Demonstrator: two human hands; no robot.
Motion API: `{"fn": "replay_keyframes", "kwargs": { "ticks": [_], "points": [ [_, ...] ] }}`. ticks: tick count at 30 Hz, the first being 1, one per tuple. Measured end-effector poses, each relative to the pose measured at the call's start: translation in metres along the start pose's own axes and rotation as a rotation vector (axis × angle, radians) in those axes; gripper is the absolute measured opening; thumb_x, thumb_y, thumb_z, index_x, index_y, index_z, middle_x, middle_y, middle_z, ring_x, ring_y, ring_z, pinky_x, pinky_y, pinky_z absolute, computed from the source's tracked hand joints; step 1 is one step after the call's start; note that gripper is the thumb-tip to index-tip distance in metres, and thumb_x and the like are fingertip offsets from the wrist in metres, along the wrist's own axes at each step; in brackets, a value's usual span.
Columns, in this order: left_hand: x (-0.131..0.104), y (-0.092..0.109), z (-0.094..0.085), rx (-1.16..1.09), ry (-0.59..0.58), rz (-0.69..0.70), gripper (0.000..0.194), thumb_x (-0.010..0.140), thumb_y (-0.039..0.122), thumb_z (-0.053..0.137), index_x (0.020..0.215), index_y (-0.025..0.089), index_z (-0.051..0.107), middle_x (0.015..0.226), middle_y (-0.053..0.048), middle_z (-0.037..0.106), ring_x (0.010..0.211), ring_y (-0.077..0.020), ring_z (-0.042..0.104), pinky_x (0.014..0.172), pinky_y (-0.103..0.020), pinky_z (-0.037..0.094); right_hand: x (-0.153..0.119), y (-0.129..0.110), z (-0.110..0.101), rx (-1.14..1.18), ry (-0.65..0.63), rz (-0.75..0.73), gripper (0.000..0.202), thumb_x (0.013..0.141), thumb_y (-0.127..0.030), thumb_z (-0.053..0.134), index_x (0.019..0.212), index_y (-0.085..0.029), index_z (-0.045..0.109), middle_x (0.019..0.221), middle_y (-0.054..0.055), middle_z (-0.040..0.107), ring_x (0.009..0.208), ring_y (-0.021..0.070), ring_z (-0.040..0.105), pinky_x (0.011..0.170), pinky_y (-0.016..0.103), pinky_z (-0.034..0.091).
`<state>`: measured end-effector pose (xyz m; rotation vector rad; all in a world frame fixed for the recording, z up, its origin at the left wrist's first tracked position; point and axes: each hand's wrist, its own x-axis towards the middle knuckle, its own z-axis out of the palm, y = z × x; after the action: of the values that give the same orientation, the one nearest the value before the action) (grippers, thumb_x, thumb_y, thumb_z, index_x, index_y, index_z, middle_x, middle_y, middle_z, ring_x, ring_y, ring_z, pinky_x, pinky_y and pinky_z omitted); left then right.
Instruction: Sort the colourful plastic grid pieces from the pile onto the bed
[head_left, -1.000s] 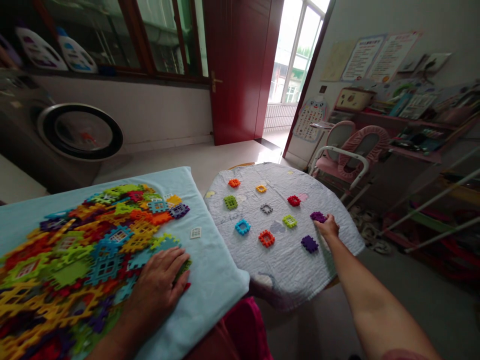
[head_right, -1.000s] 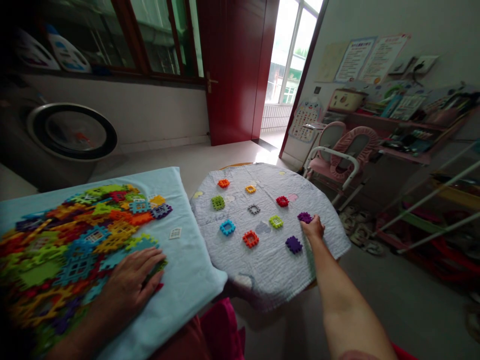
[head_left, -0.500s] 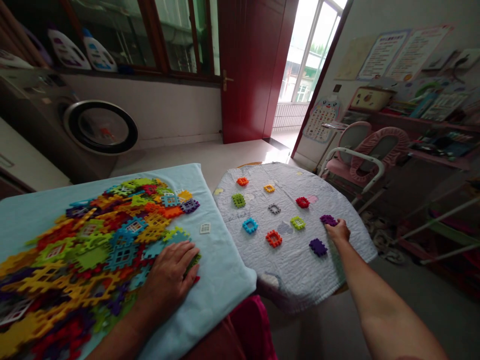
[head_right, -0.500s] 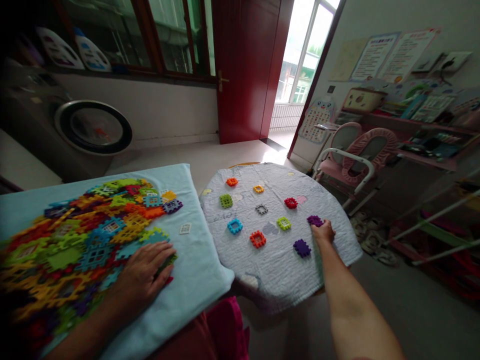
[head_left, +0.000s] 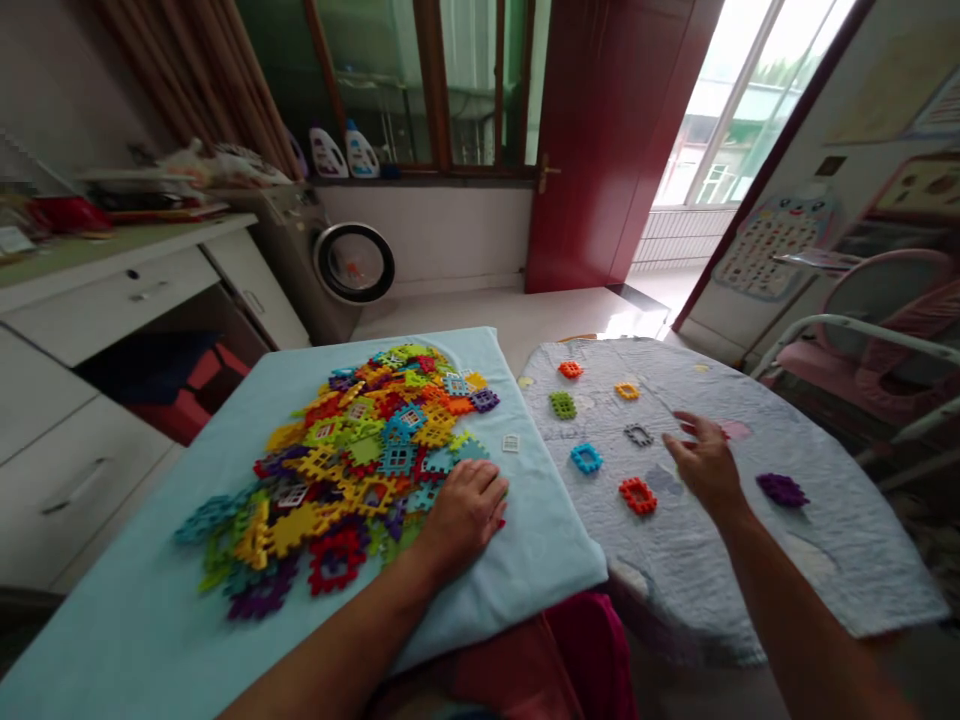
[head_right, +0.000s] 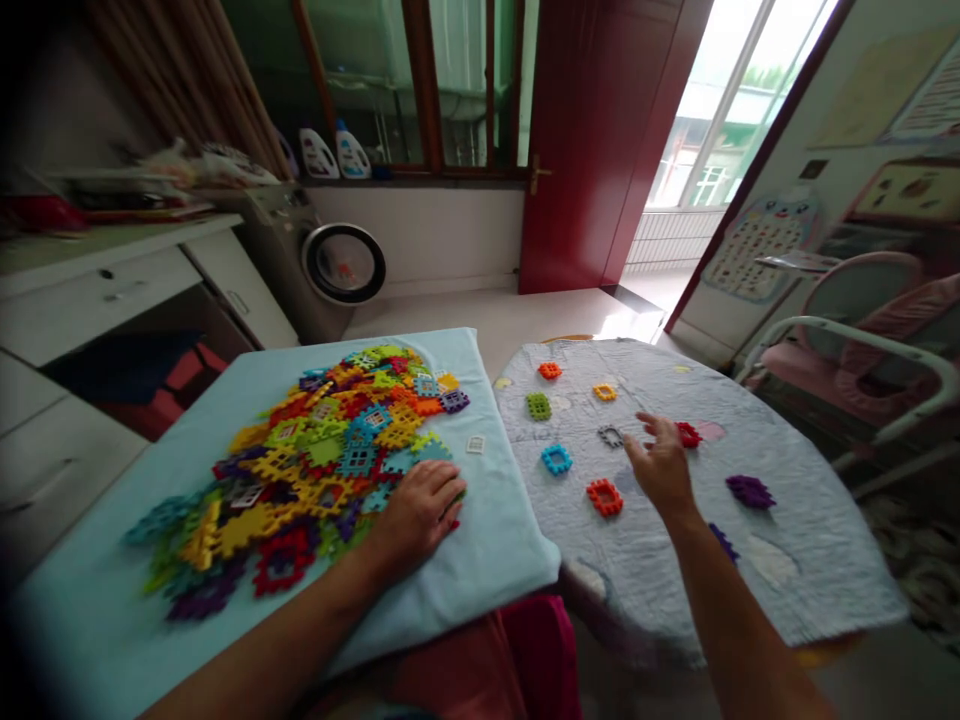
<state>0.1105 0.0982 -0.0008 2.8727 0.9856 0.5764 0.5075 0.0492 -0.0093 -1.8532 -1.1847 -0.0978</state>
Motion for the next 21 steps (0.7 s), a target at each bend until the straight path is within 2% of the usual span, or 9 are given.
{"fn": "replay_keyframes", "kwargs": {
  "ticks": [5, 7, 9, 12, 15, 18, 21],
  "points": [
    [-0.001, 0.008, -0.009, 0.065, -0.023, -0.013, 0.025, 0.093, 0.034, 0.058, 0.115, 0.021, 0.062, 0.132, -0.011, 0.062, 0.128, -0.0295, 0.052, 0.113, -0.052, 0.037, -0.032, -0.136, 0.059, 0.291, -0.388, -0.201, 0.028, 0.083, -0.032, 0.058, 0.108, -0.022, 0.065, 0.115, 0.009, 0.065, 0.095, 0.021, 0.065, 0.077, 0.037, 0.057],
    [-0.004, 0.007, -0.019, 0.071, -0.023, -0.048, 0.033, 0.093, 0.042, 0.058, 0.118, 0.022, 0.061, 0.136, -0.012, 0.06, 0.131, -0.0312, 0.05, 0.114, -0.056, 0.035, -0.044, -0.174, 0.08, 0.326, -0.482, -0.273, 0.025, 0.083, -0.028, 0.058, 0.106, -0.021, 0.065, 0.109, 0.008, 0.068, 0.091, 0.0193, 0.066, 0.078, 0.035, 0.055],
    [-0.01, 0.0, -0.031, 0.085, -0.014, -0.096, 0.037, 0.092, 0.045, 0.058, 0.122, 0.022, 0.06, 0.139, -0.012, 0.058, 0.133, -0.0322, 0.048, 0.114, -0.058, 0.034, -0.053, -0.201, 0.1, 0.336, -0.533, -0.303, 0.028, 0.082, -0.024, 0.058, 0.11, -0.02, 0.063, 0.099, 0.006, 0.071, 0.084, 0.0178, 0.066, 0.079, 0.034, 0.054],
    [-0.022, -0.023, -0.052, 0.138, 0.008, -0.172, 0.036, 0.092, 0.038, 0.06, 0.124, 0.022, 0.061, 0.14, -0.012, 0.058, 0.135, -0.0325, 0.047, 0.115, -0.058, 0.032, -0.061, -0.22, 0.125, 0.284, -0.52, -0.314, 0.03, 0.081, -0.018, 0.056, 0.111, -0.019, 0.063, 0.095, 0.006, 0.073, 0.085, 0.0194, 0.066, 0.083, 0.036, 0.053],
    [-0.037, -0.056, -0.069, 0.239, 0.053, -0.27, 0.035, 0.09, 0.031, 0.062, 0.123, 0.02, 0.064, 0.139, -0.013, 0.059, 0.133, -0.0341, 0.047, 0.115, -0.057, 0.032, -0.068, -0.221, 0.143, 0.179, -0.394, -0.324, 0.031, 0.079, -0.014, 0.053, 0.107, -0.017, 0.065, 0.102, 0.011, 0.072, 0.097, 0.0255, 0.064, 0.091, 0.043, 0.05],
    [-0.054, -0.084, -0.077, 0.345, 0.081, -0.379, 0.036, 0.088, 0.034, 0.063, 0.12, 0.017, 0.067, 0.139, -0.016, 0.059, 0.133, -0.0376, 0.046, 0.113, -0.058, 0.033, -0.077, -0.213, 0.154, 0.136, -0.293, -0.337, 0.029, 0.081, -0.016, 0.051, 0.106, -0.016, 0.067, 0.106, 0.013, 0.071, 0.103, 0.0291, 0.06, 0.095, 0.046, 0.048],
    [-0.066, -0.099, -0.076, 0.394, 0.084, -0.476, 0.039, 0.088, 0.039, 0.063, 0.121, 0.018, 0.067, 0.138, -0.017, 0.059, 0.133, -0.0391, 0.045, 0.11, -0.06, 0.035, -0.085, -0.207, 0.157, 0.163, -0.27, -0.347, 0.026, 0.083, -0.018, 0.052, 0.105, -0.018, 0.067, 0.104, 0.011, 0.072, 0.103, 0.0287, 0.06, 0.096, 0.046, 0.048]
  ]
}}
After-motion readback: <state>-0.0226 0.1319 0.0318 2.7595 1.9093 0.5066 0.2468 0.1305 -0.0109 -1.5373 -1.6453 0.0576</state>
